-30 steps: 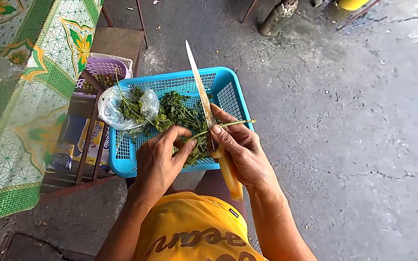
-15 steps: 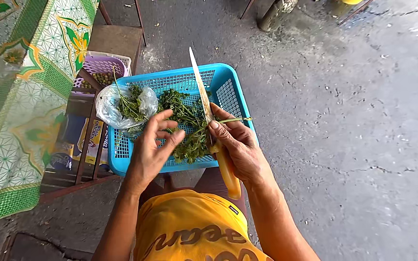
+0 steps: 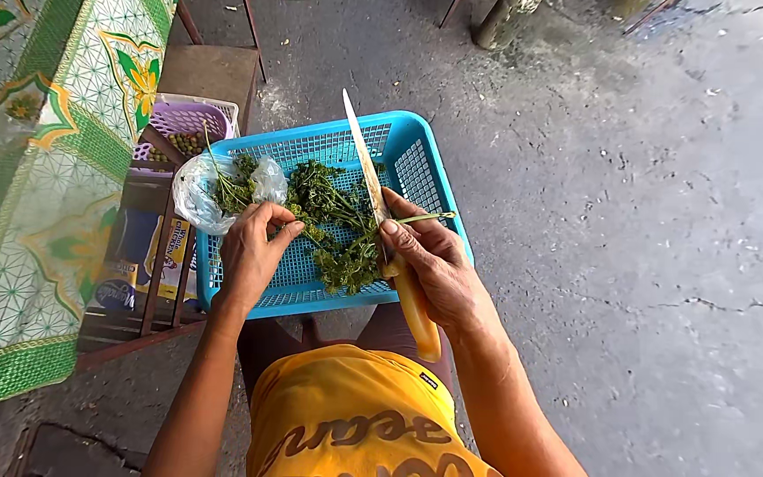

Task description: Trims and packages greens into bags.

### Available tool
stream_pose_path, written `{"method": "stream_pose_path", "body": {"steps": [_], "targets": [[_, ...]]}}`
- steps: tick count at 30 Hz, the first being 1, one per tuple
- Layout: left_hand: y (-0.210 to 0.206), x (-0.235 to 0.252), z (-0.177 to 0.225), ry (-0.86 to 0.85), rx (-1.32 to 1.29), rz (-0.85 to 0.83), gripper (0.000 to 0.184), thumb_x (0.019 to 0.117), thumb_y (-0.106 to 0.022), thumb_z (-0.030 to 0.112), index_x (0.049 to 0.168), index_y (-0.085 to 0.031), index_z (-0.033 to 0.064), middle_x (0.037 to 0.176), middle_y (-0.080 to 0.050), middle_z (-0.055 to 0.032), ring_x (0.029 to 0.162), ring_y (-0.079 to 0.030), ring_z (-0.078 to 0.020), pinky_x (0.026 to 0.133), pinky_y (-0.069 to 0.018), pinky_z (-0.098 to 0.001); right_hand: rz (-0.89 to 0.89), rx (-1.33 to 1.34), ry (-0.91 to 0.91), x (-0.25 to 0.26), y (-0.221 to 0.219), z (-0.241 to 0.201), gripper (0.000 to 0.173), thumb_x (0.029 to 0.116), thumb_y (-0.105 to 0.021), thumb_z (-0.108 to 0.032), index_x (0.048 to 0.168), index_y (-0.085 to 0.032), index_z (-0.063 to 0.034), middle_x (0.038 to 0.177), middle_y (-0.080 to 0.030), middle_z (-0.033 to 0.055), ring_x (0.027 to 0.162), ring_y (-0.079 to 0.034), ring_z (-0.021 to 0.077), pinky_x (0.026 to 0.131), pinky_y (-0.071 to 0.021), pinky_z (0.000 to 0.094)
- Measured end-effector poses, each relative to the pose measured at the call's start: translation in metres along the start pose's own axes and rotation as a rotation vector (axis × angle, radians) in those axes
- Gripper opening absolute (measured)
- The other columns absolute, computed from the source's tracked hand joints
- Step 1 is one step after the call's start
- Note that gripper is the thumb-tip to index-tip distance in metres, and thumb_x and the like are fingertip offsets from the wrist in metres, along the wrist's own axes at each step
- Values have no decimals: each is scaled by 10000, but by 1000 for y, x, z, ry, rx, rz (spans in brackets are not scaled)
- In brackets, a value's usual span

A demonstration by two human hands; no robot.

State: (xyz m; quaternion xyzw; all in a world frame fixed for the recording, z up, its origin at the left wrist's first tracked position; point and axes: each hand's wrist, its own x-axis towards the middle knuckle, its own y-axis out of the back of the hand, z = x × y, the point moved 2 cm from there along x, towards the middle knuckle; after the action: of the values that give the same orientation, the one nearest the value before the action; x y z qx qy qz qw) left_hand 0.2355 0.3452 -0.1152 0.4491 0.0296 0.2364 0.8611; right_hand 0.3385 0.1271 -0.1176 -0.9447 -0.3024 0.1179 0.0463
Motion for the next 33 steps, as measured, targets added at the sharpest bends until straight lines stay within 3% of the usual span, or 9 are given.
{"method": "stream_pose_path", "body": {"steps": [6, 8, 11, 17, 22, 24, 27, 29, 33], "targets": [[0, 5, 14, 147, -702, -223, 149, 1029, -603, 147, 1079, -723, 74, 972, -712, -28, 803, -638, -78, 686, -513, -206, 23, 32, 6, -2, 6, 2, 469, 1044, -577, -291, 1511, -533, -275, 856, -657, 64, 592, -624, 138, 512, -563, 256], [0, 4, 19, 164, -702, -250, 231, 1067, -521, 179, 1149, -716, 87, 1078, -724, -39, 898, -656, -100, 718, -516, -233, 26, 43, 2, -2, 8, 3, 469, 1044, -575, -293, 1511, -533, -272, 853, -653, 67, 586, -620, 141, 507, -561, 257], [-5, 1, 33, 27, -536, -263, 339, 1084, -463, 255, 1343, -616, 99, 1306, -668, -50, 1181, -647, -158, 970, -552, -372, 39, 63, -6, -1, 8, 5, 469, 1047, -579, -291, 1512, -530, -264, 859, -654, 66, 578, -611, 138, 501, -556, 255], [-24, -12, 54, -59, -601, -380, 456, 975, -692, 275, 1387, -598, 105, 1051, -716, -1, 966, -689, -98, 825, -600, -296, 42, 64, 2, 3, 4, -2, 457, 1050, -572, -304, 1504, -537, -276, 864, -657, 60, 579, -611, 122, 494, -550, 239], [-21, -15, 53, 42, -705, -381, 157, 987, -674, 189, 1077, -744, 81, 990, -743, -21, 882, -700, -108, 781, -593, -282, 38, 15, 29, 3, 4, -3, 472, 1049, -566, -318, 1517, -519, -284, 845, -649, 53, 575, -608, 127, 490, -546, 246], [-16, -17, 55, 98, -882, -422, 160, 1016, -609, 134, 1051, -727, 32, 963, -723, -58, 847, -672, -113, 773, -570, -258, 12, 6, -18, 1, 4, 1, 471, 1059, -527, -357, 1525, -506, -290, 882, -660, 60, 591, -615, 131, 506, -547, 246], [-12, -18, 54, 138, -1015, -432, 209, 1037, -547, 131, 1045, -730, 29, 980, -719, -69, 861, -659, -113, 790, -555, -246, -85, 34, -117, -1, 6, 13, 509, 1065, -371, -409, 1549, -475, -293, 1161, -681, 59, 696, -643, 140, 583, -553, 263], [-12, -18, 53, 124, -1015, -422, 210, 1039, -543, 131, 1043, -728, 31, 988, -712, -71, 864, -652, -117, 787, -548, -245, -133, 68, -136, -2, 5, 18, 549, 1053, -310, -444, 1544, -475, -260, 1097, -685, 78, 691, -641, 142, 577, -550, 266], [-12, -20, 53, 95, -940, -413, 189, 1037, -557, 123, 1045, -723, 31, 965, -717, -66, 842, -655, -107, 750, -546, -233, -191, 76, -137, -6, -2, 17, 554, 1030, -427, -425, 1561, -449, -267, 954, -650, 58, 617, -586, 105, 533, -516, 223]]}}
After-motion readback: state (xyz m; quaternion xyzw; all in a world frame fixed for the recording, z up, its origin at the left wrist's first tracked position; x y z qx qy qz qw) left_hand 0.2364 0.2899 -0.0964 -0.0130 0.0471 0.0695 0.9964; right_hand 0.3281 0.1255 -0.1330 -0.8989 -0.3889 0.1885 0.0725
